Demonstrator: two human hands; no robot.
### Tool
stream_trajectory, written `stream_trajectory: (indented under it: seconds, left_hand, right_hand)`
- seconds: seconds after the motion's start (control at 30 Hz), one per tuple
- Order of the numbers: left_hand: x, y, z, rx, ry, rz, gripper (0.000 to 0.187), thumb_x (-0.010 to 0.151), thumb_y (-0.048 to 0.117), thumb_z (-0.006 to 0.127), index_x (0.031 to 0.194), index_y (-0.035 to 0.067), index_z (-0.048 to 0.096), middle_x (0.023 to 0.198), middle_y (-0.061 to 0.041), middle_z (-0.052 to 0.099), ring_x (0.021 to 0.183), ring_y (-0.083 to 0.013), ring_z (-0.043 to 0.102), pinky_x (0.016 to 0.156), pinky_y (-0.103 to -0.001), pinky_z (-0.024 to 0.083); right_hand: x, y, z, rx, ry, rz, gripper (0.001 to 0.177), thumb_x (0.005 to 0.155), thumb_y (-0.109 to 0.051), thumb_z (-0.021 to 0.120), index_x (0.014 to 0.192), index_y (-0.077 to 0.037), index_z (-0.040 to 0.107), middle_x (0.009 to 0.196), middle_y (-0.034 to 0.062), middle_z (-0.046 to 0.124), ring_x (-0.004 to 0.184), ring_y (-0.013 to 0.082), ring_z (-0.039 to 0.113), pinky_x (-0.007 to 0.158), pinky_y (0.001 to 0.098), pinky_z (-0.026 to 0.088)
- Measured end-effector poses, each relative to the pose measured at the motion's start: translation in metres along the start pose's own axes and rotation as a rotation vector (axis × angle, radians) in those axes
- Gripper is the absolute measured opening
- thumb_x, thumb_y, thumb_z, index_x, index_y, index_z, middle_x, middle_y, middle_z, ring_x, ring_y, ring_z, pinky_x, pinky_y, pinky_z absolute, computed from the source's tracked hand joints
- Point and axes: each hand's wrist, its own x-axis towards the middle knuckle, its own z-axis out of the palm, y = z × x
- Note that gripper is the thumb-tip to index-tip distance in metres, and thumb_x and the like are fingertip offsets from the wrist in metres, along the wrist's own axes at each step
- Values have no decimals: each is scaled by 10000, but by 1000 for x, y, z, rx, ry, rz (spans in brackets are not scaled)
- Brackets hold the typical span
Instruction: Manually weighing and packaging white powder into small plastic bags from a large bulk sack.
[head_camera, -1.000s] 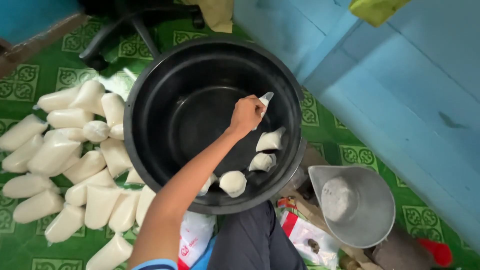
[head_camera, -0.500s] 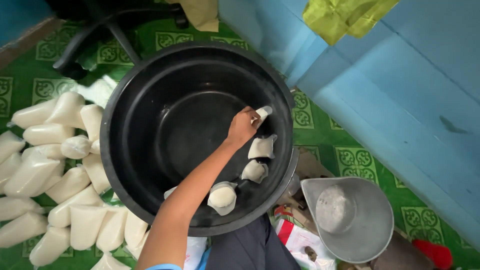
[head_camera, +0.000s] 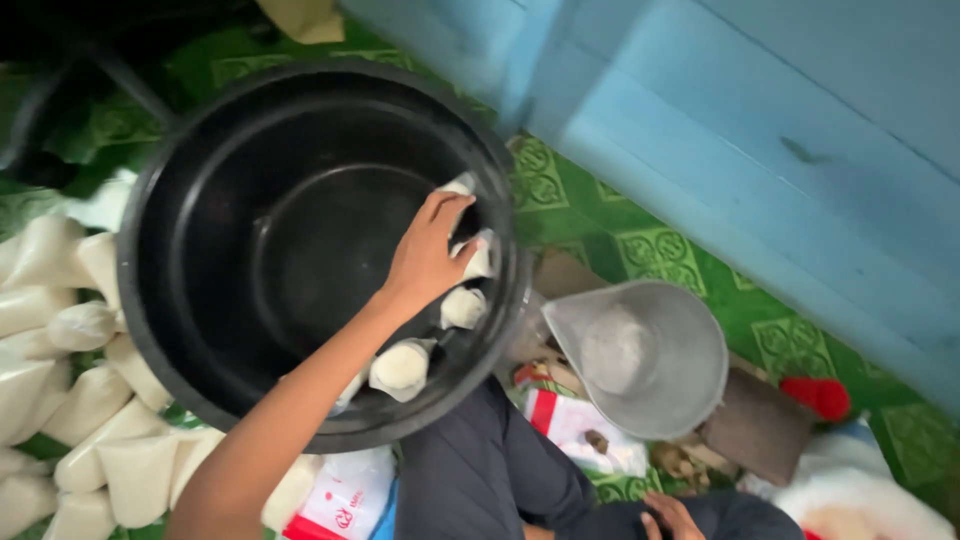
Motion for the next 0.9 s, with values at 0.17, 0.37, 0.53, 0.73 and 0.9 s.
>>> stream_trajectory:
  seconds: [0.17,0.37,0.53,0.73,0.9]
  left_hand:
    - [-49,107,-13,-136,-58,82,423,786,79,686,1197,51,588,1221,-67,574,1072,-262,613,921,-340,488]
    - [-129,150,38,-243,-196,-63,478,773,119,714,1222,72,557,1174,-55,590,981,-210,649,846,-319,522]
    - [-181,115,146,-256,-147,-316,673,840,300,687,1386,48,384,1280,-128,533,1041,-239,608,864,-350,512]
    - [-167,138,185,-333,-111,-431,611,1035,330,439,1405,-135,298,1339,-362,411,1279,-505,435,1079,-530,366]
    - [-160,123,209,-137,-96,-437,344,1048,235,332,1151,-46,502,1062,-268,585,1060,-432,584,977,-472,430]
  right_hand:
    - [-3,-179,-68,17,-127,194,495,798,-150,700,1274,-156,564,953,27,791,685,148,733,662,256,576]
    - [13,-245,-110,225,-106,183,480,812,-114,680,1286,-88,603,1016,27,783,705,127,679,655,241,529]
    - [63,-267,-135,337,212,58,358,891,-103,619,1240,-24,630,1129,50,699,870,146,641,713,254,510]
    - [111,-314,-153,217,121,207,555,1035,-424,445,1425,-32,494,1115,277,668,1031,421,647,887,554,504]
    - [143,-260,-105,273,110,220,539,1037,-334,395,1315,101,549,1069,297,676,904,359,705,756,466,567]
